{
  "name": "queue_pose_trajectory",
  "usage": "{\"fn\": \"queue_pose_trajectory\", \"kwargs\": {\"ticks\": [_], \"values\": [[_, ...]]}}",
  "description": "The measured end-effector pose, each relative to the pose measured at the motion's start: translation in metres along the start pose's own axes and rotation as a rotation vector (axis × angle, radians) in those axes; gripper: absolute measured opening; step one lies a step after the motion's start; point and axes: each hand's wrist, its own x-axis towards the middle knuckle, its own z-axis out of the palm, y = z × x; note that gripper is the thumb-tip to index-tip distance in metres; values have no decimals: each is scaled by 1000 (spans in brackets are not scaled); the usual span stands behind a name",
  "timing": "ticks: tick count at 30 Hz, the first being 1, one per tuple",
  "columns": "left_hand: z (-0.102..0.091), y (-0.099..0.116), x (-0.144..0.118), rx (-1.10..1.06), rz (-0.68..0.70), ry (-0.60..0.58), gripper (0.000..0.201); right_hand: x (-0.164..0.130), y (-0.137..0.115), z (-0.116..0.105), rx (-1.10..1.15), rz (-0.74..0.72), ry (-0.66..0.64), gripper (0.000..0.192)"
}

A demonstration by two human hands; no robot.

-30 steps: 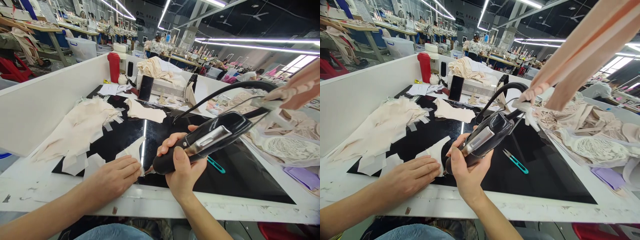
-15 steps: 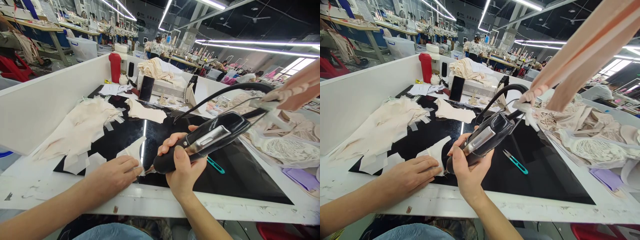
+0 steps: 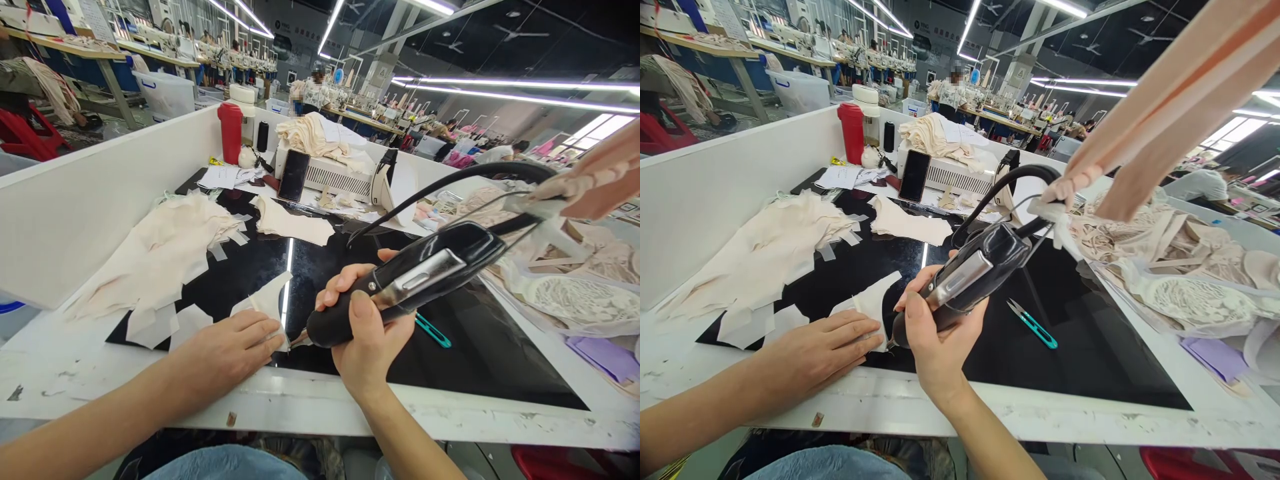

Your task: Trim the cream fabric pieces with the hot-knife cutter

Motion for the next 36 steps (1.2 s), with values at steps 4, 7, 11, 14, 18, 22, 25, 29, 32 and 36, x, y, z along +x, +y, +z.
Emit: {"fn": "queue_pose_trajectory", "kwargs": {"ticks": [4, 7, 11, 14, 18, 22, 25, 29, 32, 36], "values": [[-1, 0, 0, 20, 6, 0, 31, 7, 1, 2, -26, -29, 45, 44], [-1, -1, 0, 11, 3, 1, 30, 12, 4, 5, -42, -32, 61, 43], [0, -1, 0, 6, -5, -7, 30, 15, 9, 6, -41, -15, 45, 41], [-1, -1, -1, 6, -15, 1, 31, 14, 12, 7, -23, -19, 38, 40], [-1, 0, -1, 2, -32, -6, 32, 12, 13, 7, -8, -21, 22, 39], [-2, 0, -1, -11, -39, 6, 31, 13, 12, 9, -46, -15, 46, 39], [-3, 1, 0, -26, -73, 7, 29, 16, 12, 11, -35, -6, 61, 42], [-2, 2, -1, -22, -85, 6, 25, 21, 14, 14, -3, -38, 83, 43], [-1, 2, -2, -16, -74, 12, 26, 23, 17, 15, -27, -39, 84, 45], [0, 1, -4, -26, -91, 13, 27, 22, 22, 16, -50, -30, 60, 43]]}}
